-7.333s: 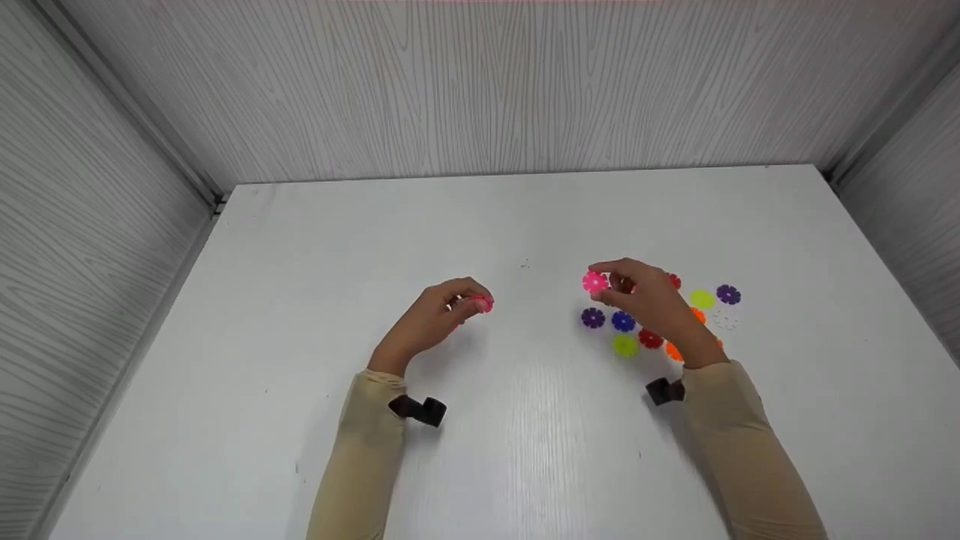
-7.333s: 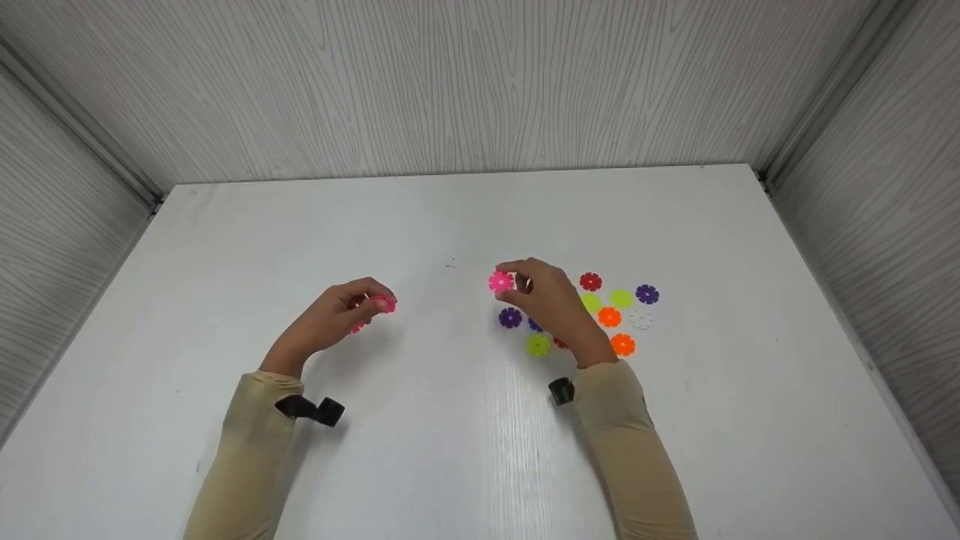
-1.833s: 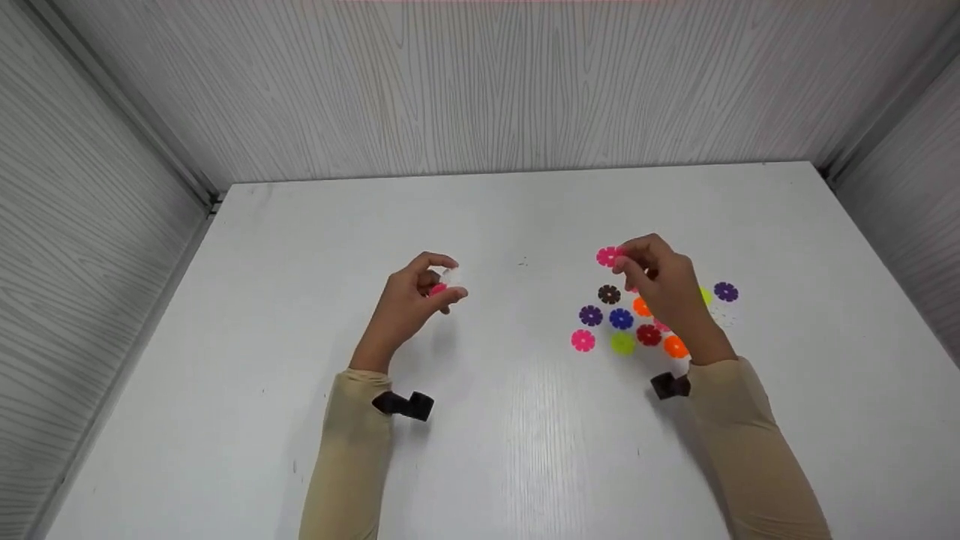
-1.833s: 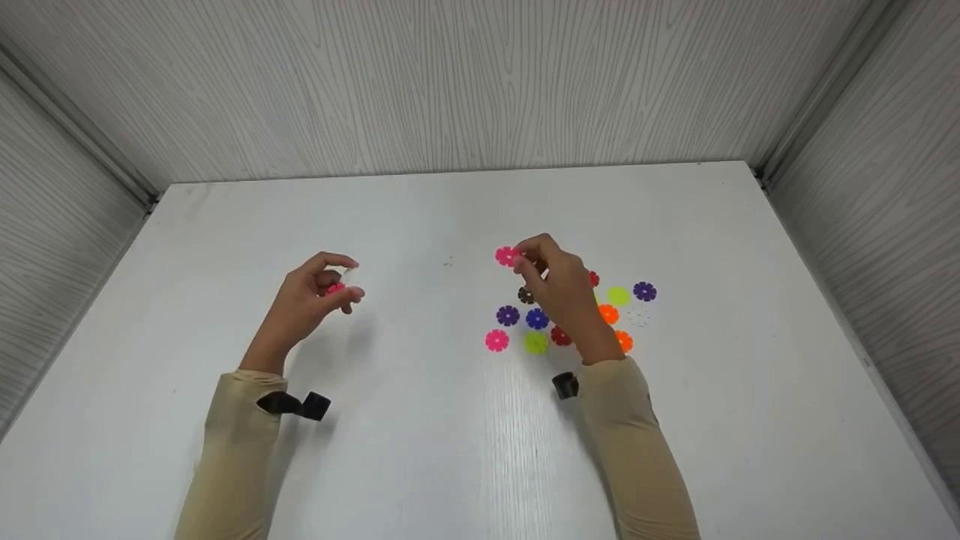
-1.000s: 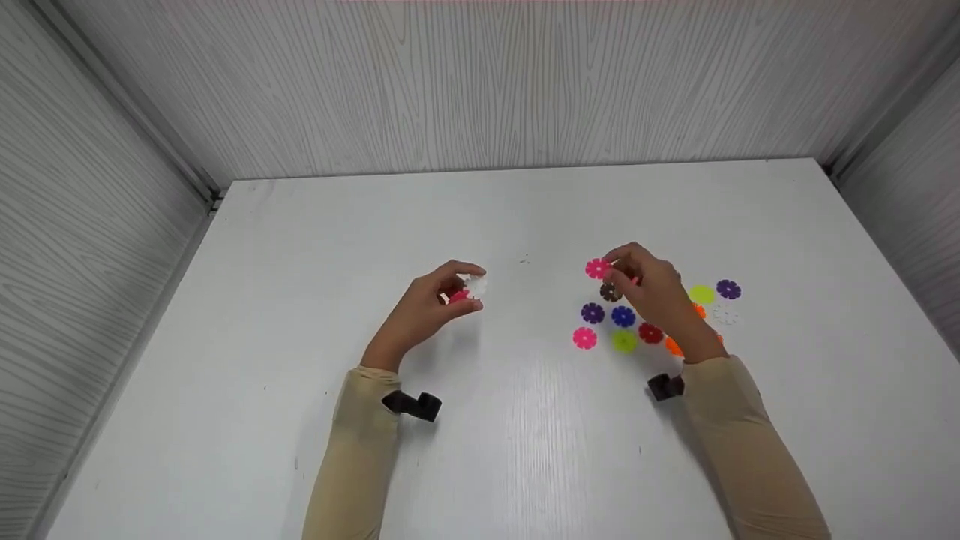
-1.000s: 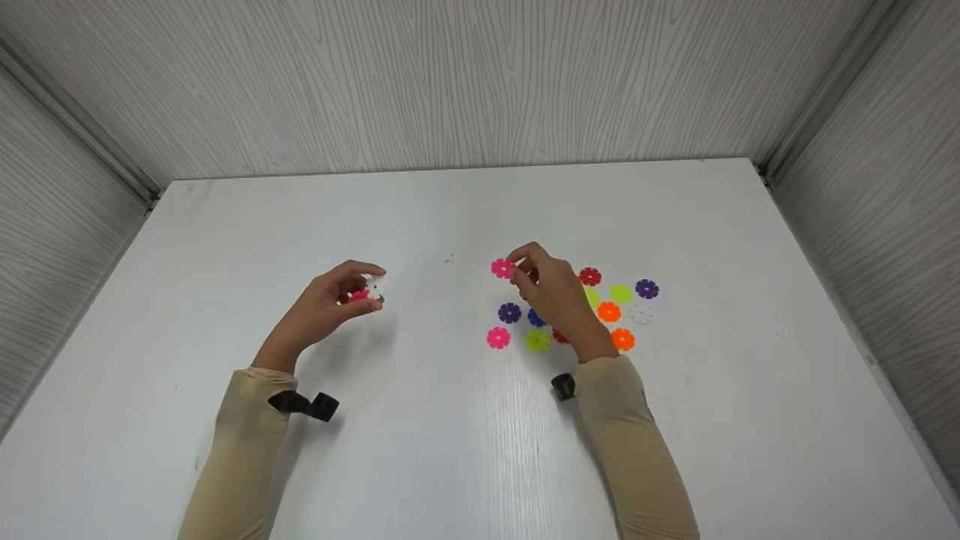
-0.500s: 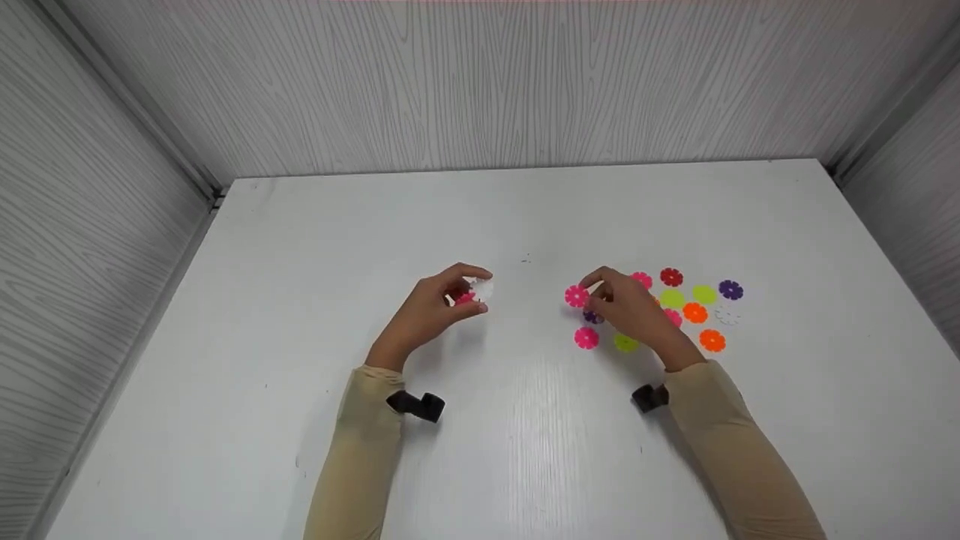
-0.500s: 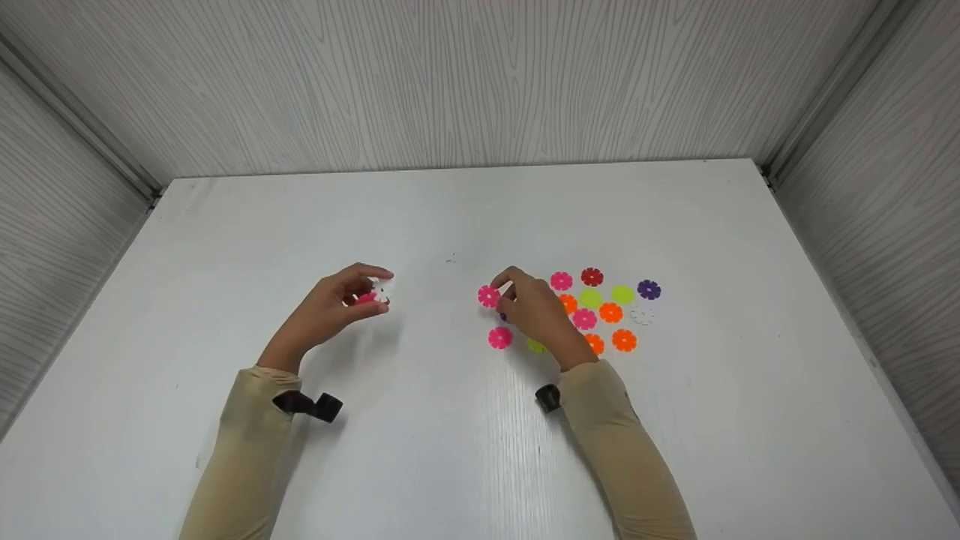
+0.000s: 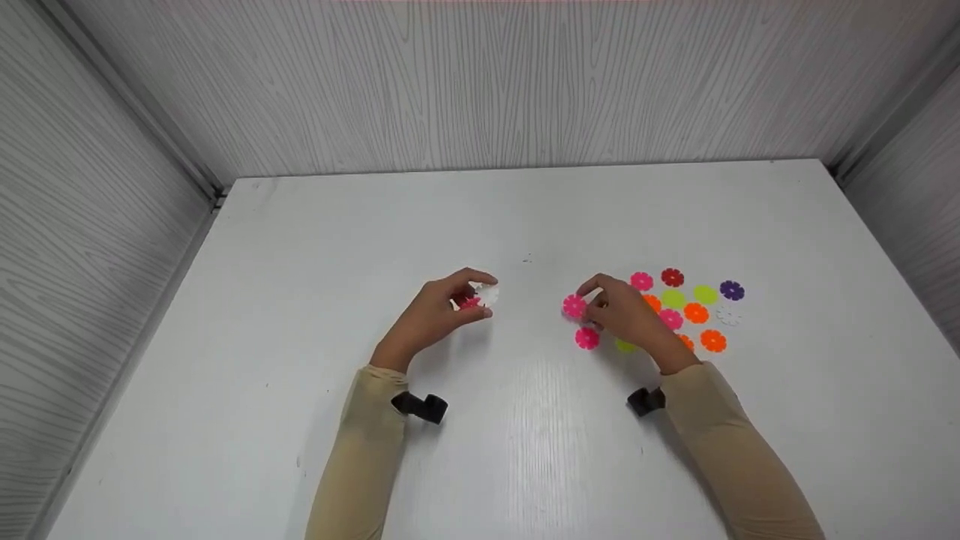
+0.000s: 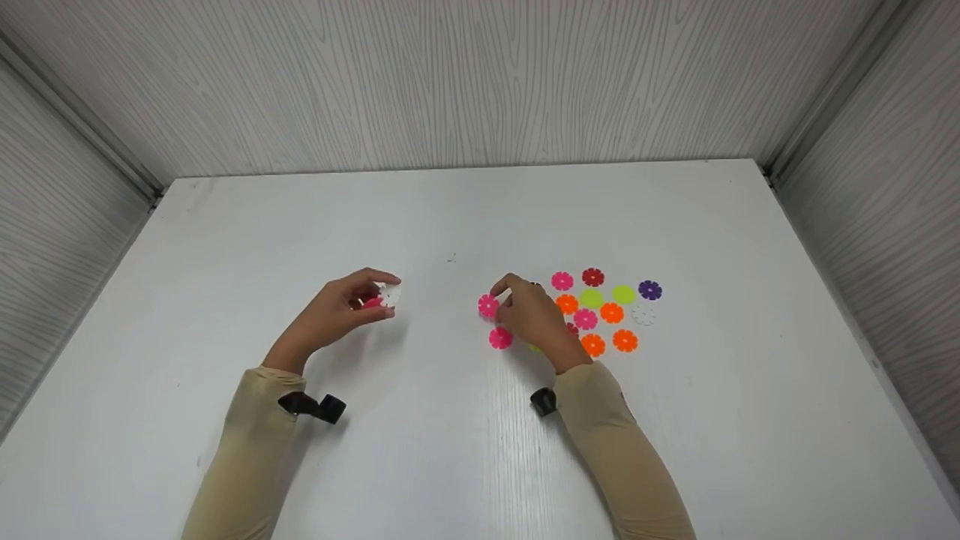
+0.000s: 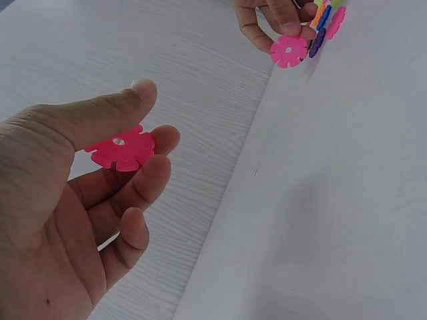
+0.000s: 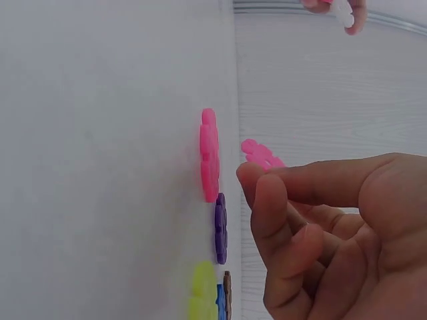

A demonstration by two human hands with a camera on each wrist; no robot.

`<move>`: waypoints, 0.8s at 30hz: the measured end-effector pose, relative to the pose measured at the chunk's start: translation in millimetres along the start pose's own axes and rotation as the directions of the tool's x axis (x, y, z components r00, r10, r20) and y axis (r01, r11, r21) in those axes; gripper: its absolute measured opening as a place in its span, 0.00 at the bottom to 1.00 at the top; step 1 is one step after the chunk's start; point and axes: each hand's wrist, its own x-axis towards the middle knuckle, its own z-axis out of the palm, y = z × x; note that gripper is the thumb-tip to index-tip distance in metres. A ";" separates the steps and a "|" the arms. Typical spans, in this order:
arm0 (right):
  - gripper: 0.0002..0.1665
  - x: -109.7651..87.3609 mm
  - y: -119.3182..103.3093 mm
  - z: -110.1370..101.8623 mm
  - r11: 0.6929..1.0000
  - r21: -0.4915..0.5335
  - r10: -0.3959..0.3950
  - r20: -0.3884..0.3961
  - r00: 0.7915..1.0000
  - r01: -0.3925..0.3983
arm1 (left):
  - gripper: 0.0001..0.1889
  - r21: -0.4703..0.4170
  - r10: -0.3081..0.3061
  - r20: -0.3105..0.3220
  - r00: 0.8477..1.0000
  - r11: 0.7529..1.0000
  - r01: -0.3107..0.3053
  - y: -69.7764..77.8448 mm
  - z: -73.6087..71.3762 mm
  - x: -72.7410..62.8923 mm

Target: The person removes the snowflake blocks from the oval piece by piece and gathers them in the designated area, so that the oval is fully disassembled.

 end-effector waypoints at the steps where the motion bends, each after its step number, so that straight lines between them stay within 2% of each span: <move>1: 0.16 0.1 0.1 0.2 1.000 -0.001 0.003 0.001 1.000 -0.003 | 0.22 0.001 -0.002 0.001 1.000 1.000 0.002 0.3 0.1 -0.2; 4: 0.16 0.7 1.1 0.6 1.000 -0.002 0.008 0.001 1.000 -0.008 | 0.22 0.005 -0.001 0.002 1.000 1.000 0.001 0.1 0.6 -0.3; 14: 0.16 0.1 3.1 1.8 1.000 0.008 -0.010 0.002 1.000 0.010 | 0.22 0.013 0.067 -0.017 0.998 0.998 -0.067 -2.7 -1.9 -0.4; 19: 0.18 -0.6 0.6 -0.1 1.000 -0.001 -0.006 -0.001 1.000 0.006 | 0.22 0.015 0.064 -0.013 0.998 0.998 -0.063 -2.0 -2.4 -0.5; 24: 0.18 -1.0 -2.5 -2.6 0.999 0.032 -0.027 -0.020 0.999 0.027 | 0.22 0.018 0.045 -0.012 0.999 0.999 -0.045 -1.2 -1.2 -0.3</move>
